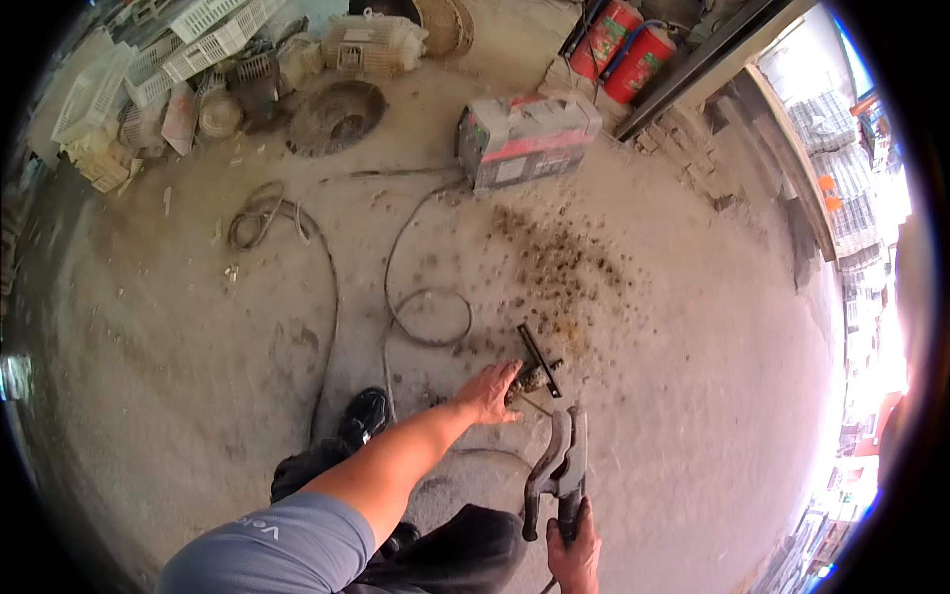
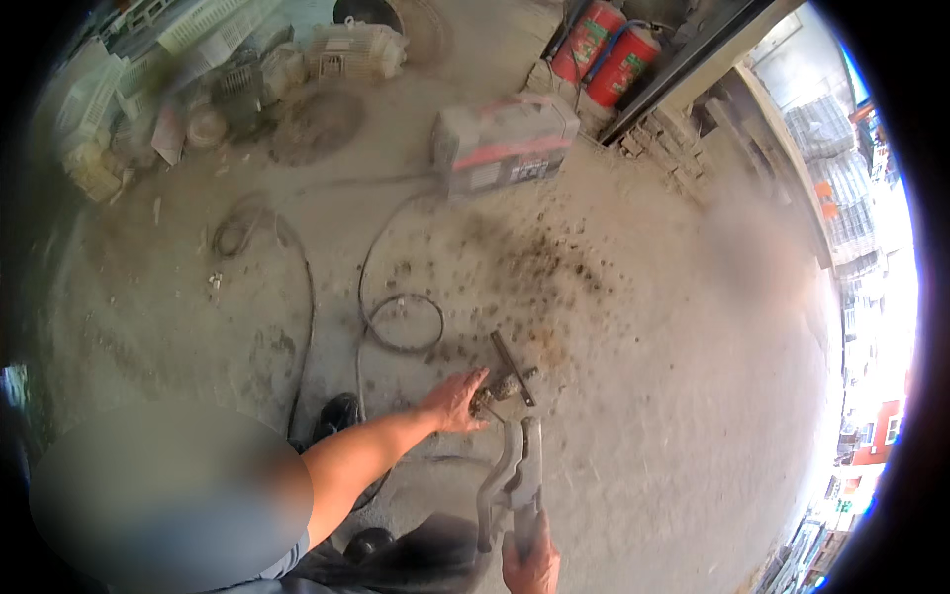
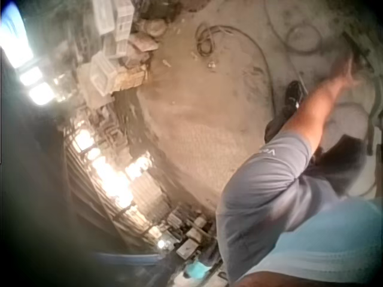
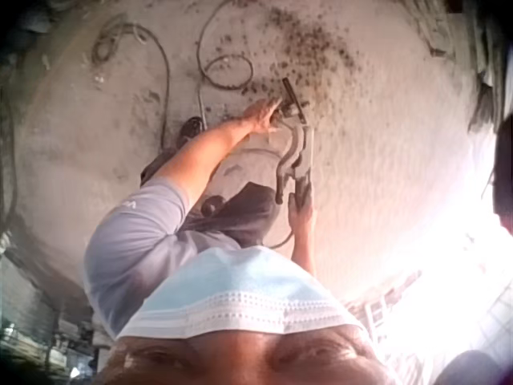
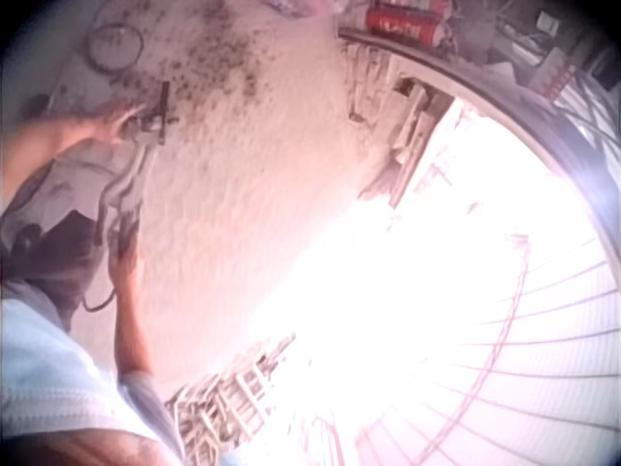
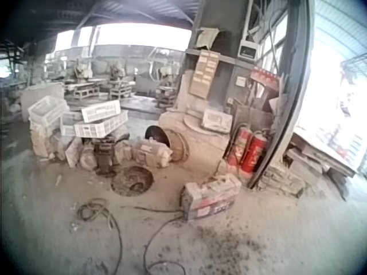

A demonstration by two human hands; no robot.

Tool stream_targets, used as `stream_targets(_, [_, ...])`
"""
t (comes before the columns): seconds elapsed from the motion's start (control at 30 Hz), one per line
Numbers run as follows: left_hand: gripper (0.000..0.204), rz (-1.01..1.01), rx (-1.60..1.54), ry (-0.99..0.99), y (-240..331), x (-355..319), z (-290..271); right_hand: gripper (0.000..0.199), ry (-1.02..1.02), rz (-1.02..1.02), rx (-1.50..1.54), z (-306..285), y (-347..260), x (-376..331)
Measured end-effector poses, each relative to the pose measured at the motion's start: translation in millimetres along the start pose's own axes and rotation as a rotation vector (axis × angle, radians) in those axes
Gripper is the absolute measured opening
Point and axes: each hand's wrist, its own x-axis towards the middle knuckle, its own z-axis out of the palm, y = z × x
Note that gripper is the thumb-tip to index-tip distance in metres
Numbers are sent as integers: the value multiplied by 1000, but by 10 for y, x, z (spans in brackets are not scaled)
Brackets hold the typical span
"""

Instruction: The person picks up a welding torch and welds a metal part lying on the floor. Sparks are visible during welding. The person adjusts the metal part and continues welding in several short bursts.

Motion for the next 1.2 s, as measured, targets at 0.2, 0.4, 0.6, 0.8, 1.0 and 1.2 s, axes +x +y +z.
stream_targets(0.2, [109,48,19,97,-163,50,20,68,70,-92,33,77,93,53])
stream_targets(0.4, [110,17,82,113,-352,-56,-36,68,-35,190,48,72,45,-10])
stream_targets(0.6, [113,-25,51,97,-450,-73,-30,65,89,87,136,103,147,-105])
stream_targets(0.8, [115,-93,115,-57,-514,-207,-256,69,-13,174,106,32,111,-117])
stream_targets(1.0, [115,-62,199,-77,-600,-233,-126,67,-62,140,80,5,13,-98])
stream_targets(1.2, [112,-39,174,-58,-594,-260,-101,67,-120,123,15,36,12,-102])
